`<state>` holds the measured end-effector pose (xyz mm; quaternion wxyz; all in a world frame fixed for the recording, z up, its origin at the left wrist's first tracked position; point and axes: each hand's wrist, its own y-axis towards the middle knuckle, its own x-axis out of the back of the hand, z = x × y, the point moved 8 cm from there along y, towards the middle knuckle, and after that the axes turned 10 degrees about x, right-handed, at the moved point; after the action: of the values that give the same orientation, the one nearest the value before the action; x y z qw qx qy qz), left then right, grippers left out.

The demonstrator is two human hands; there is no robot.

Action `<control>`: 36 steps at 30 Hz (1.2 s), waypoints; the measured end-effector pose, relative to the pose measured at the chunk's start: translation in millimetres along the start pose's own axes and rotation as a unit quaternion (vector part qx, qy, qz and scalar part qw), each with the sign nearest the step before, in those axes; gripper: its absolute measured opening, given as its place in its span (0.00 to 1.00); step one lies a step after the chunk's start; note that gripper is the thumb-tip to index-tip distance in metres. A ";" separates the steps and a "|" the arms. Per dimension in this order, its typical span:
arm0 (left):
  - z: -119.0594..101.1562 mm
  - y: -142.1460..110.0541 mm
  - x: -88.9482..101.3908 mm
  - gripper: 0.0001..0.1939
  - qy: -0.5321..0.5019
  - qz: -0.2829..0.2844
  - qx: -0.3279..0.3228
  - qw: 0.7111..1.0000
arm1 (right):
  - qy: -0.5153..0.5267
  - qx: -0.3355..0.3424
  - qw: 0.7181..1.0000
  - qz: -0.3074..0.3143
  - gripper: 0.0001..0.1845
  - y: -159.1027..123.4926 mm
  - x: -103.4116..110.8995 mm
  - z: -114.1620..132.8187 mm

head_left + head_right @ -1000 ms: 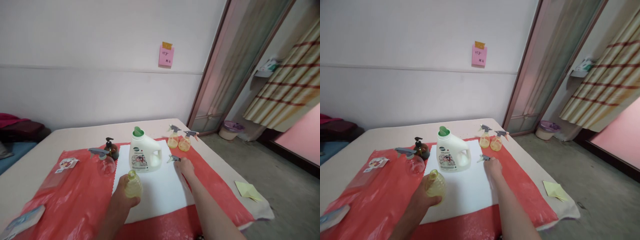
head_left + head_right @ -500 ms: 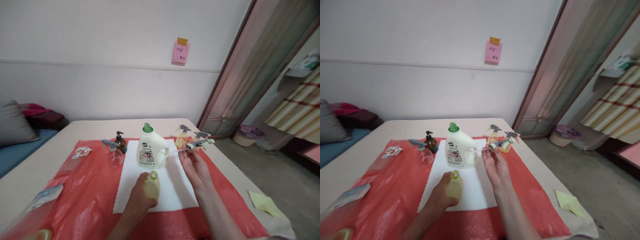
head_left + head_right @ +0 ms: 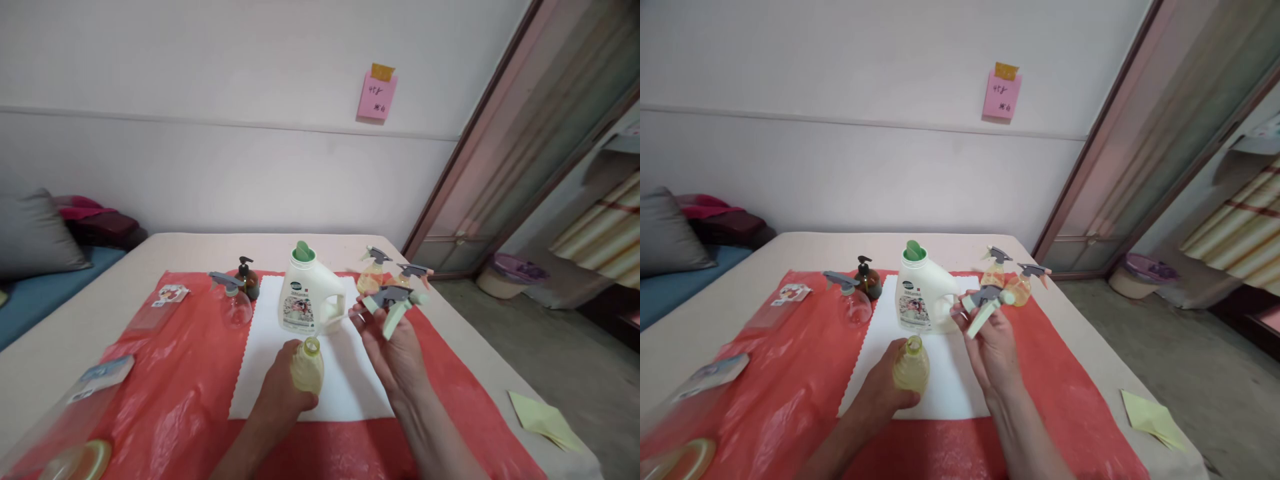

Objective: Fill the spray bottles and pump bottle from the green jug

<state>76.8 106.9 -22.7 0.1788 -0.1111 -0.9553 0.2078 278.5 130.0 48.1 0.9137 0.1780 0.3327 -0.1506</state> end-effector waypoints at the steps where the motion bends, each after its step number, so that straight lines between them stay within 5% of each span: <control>1: -1.6 -0.6 2.0 0.39 -0.004 -0.008 -0.002 1.000 | -0.015 -0.007 1.000 0.017 0.16 -3.8 -3.9 -4.0; 9: -14.3 -9.7 11.9 0.39 -0.035 -0.066 -0.073 0.995 | -0.158 -0.062 0.976 0.139 0.16 -35.5 -25.0 -43.4; 17: -19.7 -14.4 18.0 0.38 0.019 -0.141 -0.163 0.976 | -0.155 -0.074 0.978 0.119 0.16 -36.0 -24.1 -50.7; 36: -18.7 -18.3 21.3 0.38 0.168 -0.227 -0.129 0.951 | -0.240 -0.012 0.961 0.137 0.10 -31.5 -5.7 -49.0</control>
<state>62.1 103.4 7.5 0.3629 0.0534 -0.9302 0.0153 234.8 123.7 9.8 0.9807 0.1692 0.0783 -0.0583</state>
